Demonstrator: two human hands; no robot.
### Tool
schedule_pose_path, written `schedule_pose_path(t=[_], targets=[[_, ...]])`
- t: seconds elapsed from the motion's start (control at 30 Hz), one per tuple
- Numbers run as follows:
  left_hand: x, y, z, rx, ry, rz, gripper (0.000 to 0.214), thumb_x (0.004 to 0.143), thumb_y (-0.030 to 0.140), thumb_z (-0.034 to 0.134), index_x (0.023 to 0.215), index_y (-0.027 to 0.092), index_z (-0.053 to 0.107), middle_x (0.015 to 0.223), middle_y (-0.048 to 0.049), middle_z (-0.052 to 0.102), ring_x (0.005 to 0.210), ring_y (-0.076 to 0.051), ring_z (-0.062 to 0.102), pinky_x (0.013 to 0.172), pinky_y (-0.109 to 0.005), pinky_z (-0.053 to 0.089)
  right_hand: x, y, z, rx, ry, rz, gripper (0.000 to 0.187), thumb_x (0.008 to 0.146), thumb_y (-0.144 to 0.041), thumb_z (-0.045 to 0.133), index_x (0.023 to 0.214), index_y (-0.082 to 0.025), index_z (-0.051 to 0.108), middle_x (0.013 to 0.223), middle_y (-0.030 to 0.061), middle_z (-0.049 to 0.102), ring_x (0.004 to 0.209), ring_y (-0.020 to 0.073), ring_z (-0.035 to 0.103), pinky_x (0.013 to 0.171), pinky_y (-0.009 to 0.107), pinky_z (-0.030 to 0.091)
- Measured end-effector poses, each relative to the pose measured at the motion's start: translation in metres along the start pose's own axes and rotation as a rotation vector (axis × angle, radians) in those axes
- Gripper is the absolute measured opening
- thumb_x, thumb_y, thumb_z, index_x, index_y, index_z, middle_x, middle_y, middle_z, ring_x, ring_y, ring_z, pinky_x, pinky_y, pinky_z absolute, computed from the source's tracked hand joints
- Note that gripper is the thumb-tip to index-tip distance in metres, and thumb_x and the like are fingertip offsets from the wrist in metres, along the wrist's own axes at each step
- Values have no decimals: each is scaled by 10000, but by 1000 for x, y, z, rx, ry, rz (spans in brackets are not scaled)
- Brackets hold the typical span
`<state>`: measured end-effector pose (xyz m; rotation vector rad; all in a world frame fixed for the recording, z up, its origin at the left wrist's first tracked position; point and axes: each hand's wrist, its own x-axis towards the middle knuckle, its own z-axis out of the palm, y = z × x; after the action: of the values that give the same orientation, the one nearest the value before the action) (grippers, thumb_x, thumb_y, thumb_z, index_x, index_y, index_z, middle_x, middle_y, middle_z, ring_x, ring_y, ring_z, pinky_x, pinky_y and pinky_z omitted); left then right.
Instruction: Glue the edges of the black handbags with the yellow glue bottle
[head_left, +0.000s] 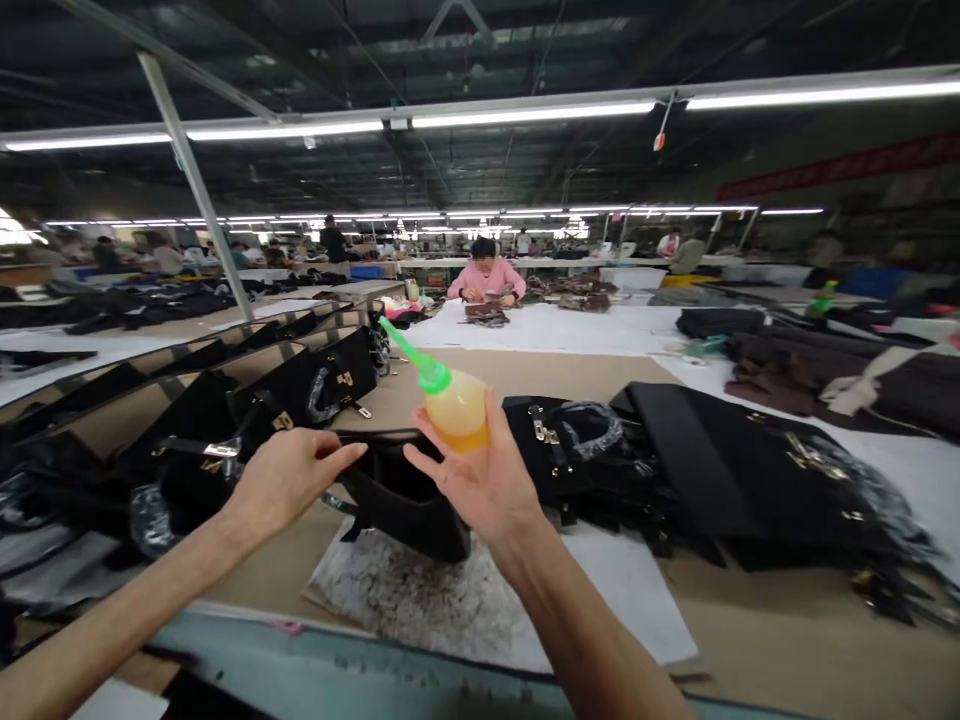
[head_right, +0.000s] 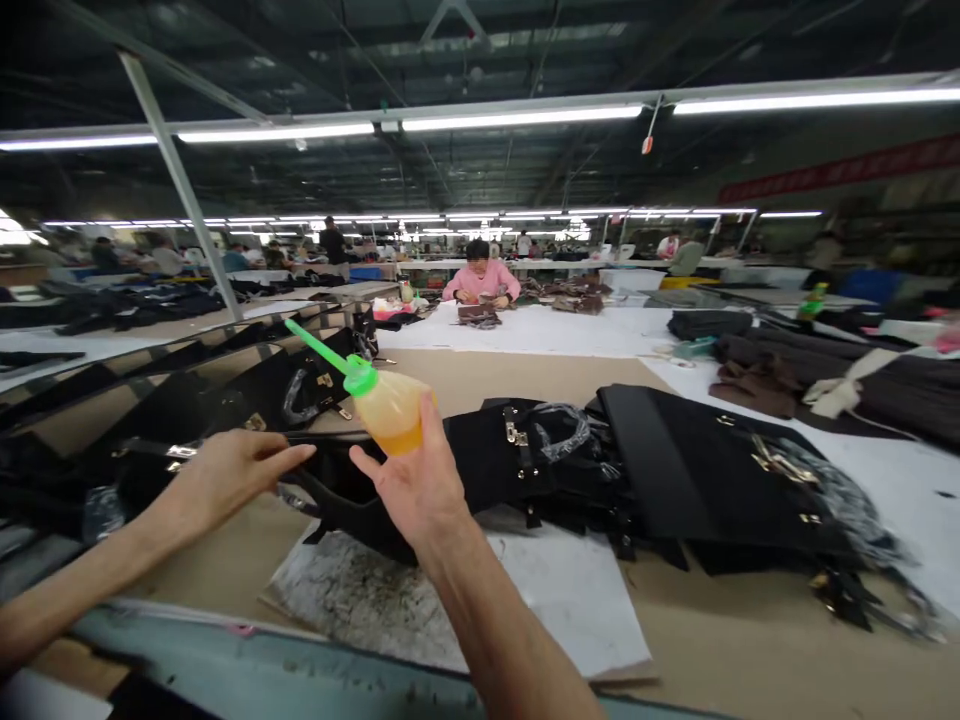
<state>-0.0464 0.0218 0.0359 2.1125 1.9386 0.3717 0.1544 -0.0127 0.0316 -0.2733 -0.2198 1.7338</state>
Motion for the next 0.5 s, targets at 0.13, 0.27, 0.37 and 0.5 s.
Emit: schedule_pose_path(t=[0.13,0.27,0.37,0.5], targets=[[9,5,13,154,325,335,571,665,454,622,1153,169,537,1202,-106,536,1119,-277,478,937,-386,388,1,-18,-4,-52,4,-37,417,876,-491,467,1116,-160,549,1099,113,596,1165,307,437,971,579,274],[13,11,26,-35,-84,319,357,785,479,490,953,196,629,897,-39,649,845,-207,596,765,-316,469,4,-23,-6,-123,7,-76,420,845,-494,517,1114,-174,555,1146,119,571,1153,325,446,947,590,302],[3,16,27,-242,232,356,346,866,426,385,957,171,600,999,-64,620,916,-187,579,818,-302,447,4,-18,-4,-178,39,-125,398,839,-479,533,1131,-209,543,1256,110,502,1166,325,432,928,598,324],[-17,22,24,-150,231,491,354,809,474,494,976,171,570,1015,-79,599,947,-204,563,843,-317,437,7,-12,1,-253,49,-171,398,835,-483,537,1132,-218,541,1297,103,471,1174,313,427,924,595,335]])
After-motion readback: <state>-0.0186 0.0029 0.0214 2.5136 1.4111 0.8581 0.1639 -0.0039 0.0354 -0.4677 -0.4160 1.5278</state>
